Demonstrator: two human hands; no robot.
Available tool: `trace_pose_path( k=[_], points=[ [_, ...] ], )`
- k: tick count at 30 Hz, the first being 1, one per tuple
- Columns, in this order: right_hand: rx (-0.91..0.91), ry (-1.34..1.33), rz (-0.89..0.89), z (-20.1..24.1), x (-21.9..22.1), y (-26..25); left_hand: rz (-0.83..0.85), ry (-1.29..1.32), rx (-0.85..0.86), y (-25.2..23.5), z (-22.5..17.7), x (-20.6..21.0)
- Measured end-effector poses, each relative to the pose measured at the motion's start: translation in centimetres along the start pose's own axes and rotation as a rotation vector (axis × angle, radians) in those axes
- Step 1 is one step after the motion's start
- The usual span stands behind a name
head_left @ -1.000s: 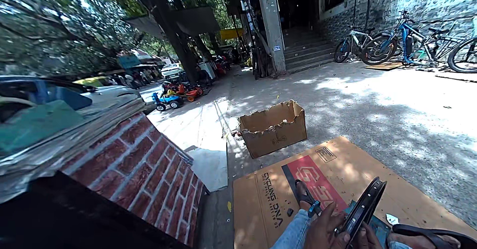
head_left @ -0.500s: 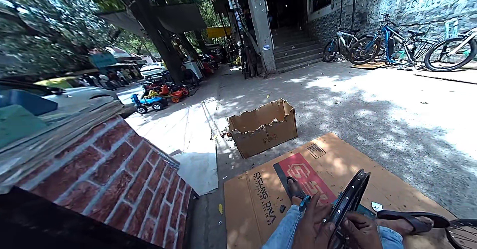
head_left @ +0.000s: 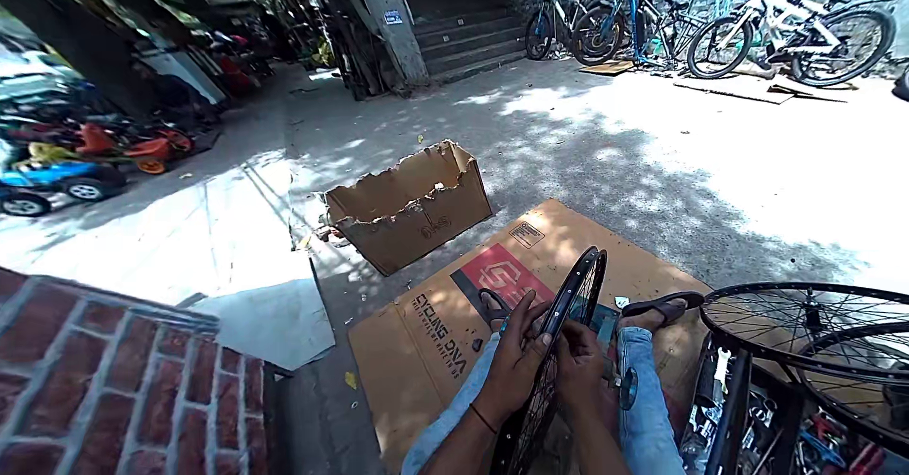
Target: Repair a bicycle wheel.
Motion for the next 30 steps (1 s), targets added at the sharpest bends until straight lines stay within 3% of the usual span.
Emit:
trace_pose_path(
  k=[7,13,17,22,30],
  points=[
    [0.072,0.011,0.222,-2.1,0.8,0.5,-0.017,-0.11,0.029,1.7,0.4,-2.1],
    [0.247,0.155,0.3,-1.3,0.4,1.4,-0.053,-0.135,-0.073,1.9,-0.9,-1.3],
    [0.113,-0.036,0.317,-0.1,1.3,-0.9,-0.072,-0.152,-0.046,1.5,-1.5,-1.0],
    [0.163,-0.157,0.418,-0.6,2.3,-1.7,-0.113,-0.186,0.03,1.6,-2.1,-2.0],
    [0.207,-0.289,0.354,-0.9,0.7,-3.0,-0.212,-0.195,0.047,0.5,-2.4,-2.0]
  ],
)
Point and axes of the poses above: each hand's wrist, its own y-axis away from the middle knuckle, its own x-axis out of the palm, z = x × y, the point moved 9 cm from there along -y, towards the middle knuckle, and after that the axes turned 2 degrees about x, right-handed, at the moved point
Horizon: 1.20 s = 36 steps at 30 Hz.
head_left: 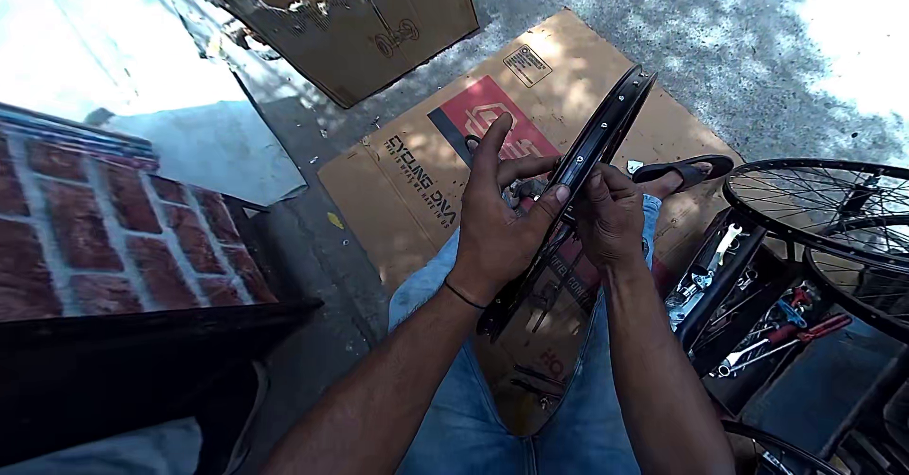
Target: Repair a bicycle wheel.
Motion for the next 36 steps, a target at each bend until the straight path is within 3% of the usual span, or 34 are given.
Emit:
trace_pose_path(
  k=[4,9,13,17,20,22,25,28,32,36],
  points=[
    [-0.047,0.006,-0.076,0.2,0.0,-0.1,0.049,0.089,-0.022,-0.9,-0.1,0.4],
    [-0.28,0.129,-0.327,0.4,1.2,1.5,0.158,0.267,-0.076,-1.5,0.4,1.4],
    [-0.262,0.325,-0.227,1.1,2.1,0.3,0.154,0.197,-0.067,-2.0,0.8,0.5],
    [-0.148,0.514,-0.124,1.8,1.2,0.6,0.181,-0.049,-0.052,-1.4,0.0,1.1],
    [-0.122,0.523,-0.284,2.7,-1.5,4.0,0.24,-0.477,0.043,0.4,-1.8,1.8],
    [-0.086,0.386,-0.451,2.5,-3.9,7.8,0.233,-0.632,0.095,1.8,-2.3,1.4],
    [0.12,0.179,-0.728,-0.1,-6.7,15.1,0.216,-0.676,0.124,5.4,-1.6,-0.4],
    [0.386,0.025,-0.967,-4.6,-9.3,21.7,0.185,-0.679,0.142,12.5,2.0,-2.7],
    [0.742,-0.034,-1.083,-9.0,-10.2,26.9,0.383,-0.963,-0.164,24.0,9.6,-5.8],
    [0.902,0.047,-1.15,-11.7,-11.5,28.5,0.341,-0.909,-0.266,24.5,9.1,-8.2]
  ],
)
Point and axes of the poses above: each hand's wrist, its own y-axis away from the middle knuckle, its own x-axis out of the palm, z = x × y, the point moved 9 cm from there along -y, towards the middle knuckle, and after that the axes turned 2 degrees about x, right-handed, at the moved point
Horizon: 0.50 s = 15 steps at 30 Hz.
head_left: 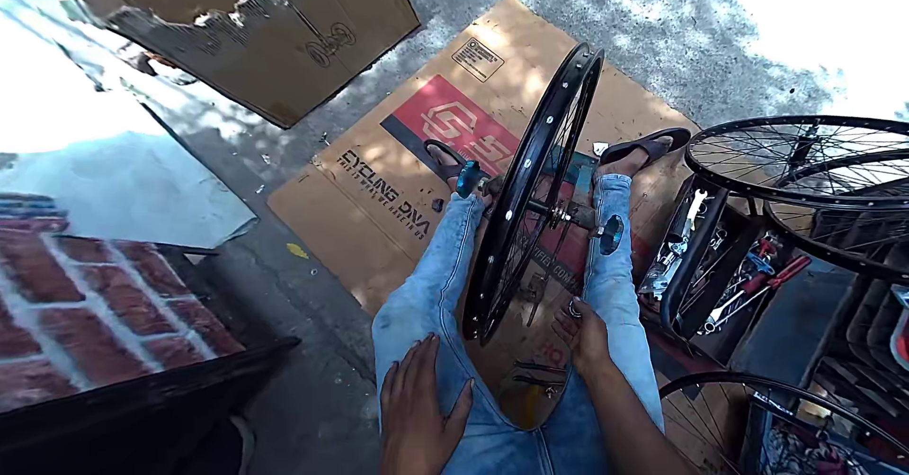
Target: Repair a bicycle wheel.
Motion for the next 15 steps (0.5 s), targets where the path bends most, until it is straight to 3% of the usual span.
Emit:
trace_pose_path(
  k=[4,10,12,15],
  points=[
    [-0.046,0.029,-0.074,0.3,1.6,-1.2,-0.004,0.067,0.055,-2.5,-0.9,-1.6],
    [0.019,0.114,0.016,-1.1,3.6,-3.0,-0.023,0.214,0.103,-3.1,-2.8,-3.5],
    [0.074,0.242,0.064,-2.1,3.2,-3.1,-0.047,0.272,0.098,-3.1,-3.9,-4.4],
    [0.12,0.644,0.209,-4.2,3.0,-2.0,-0.072,0.348,0.105,-3.5,-5.8,-5.2]
  ],
)
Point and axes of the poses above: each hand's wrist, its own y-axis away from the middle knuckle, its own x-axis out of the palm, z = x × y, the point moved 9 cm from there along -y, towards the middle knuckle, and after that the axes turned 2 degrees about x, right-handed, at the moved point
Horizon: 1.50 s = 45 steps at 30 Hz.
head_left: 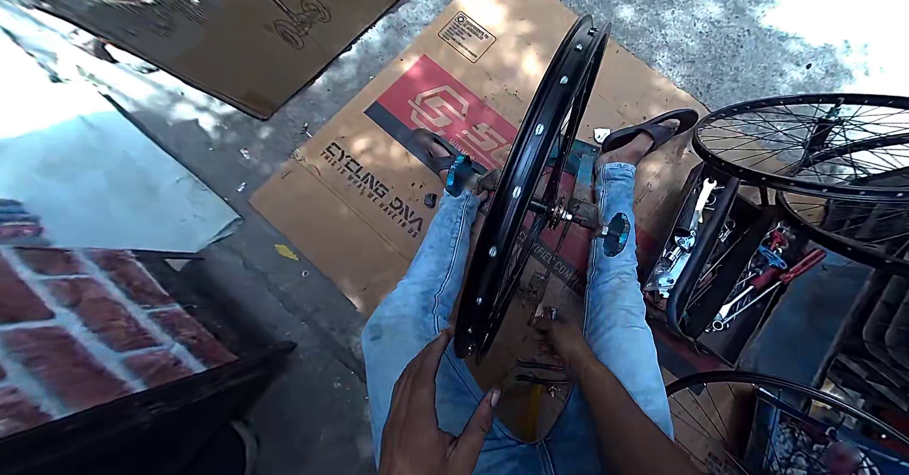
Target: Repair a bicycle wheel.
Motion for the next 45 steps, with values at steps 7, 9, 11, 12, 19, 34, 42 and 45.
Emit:
trace_pose_path(
  k=[7,9,11,12,19,34,42,45],
  points=[
    [-0.148,0.711,0.419,-3.7,6.6,3.3,-0.066,0.053,-0.007,-0.5,-0.9,0.2],
    [-0.162,0.73,0.433,-3.8,6.8,2.9,-0.061,0.046,-0.002,-0.4,-0.7,0.0],
    [-0.176,0.72,0.419,-3.5,6.5,2.4,-0.071,0.036,0.003,-0.2,-0.5,-0.2],
    [-0.179,0.722,0.404,-3.3,6.3,2.3,-0.075,0.036,0.004,-0.2,-0.4,-0.3],
    [-0.176,0.811,0.474,-3.8,6.9,2.9,-0.088,0.023,-0.035,-0.1,-0.4,0.2],
    [-0.212,0.872,0.474,-3.6,7.2,2.5,-0.307,0.0,0.035,-0.3,0.3,-0.1],
    [-0.212,0.895,0.469,-3.5,7.3,2.4,-0.319,0.009,0.038,-0.4,0.5,0.0],
    [-0.202,0.909,0.457,-3.3,7.3,2.3,-0.321,0.021,0.036,-0.3,0.6,0.1]
  ],
)
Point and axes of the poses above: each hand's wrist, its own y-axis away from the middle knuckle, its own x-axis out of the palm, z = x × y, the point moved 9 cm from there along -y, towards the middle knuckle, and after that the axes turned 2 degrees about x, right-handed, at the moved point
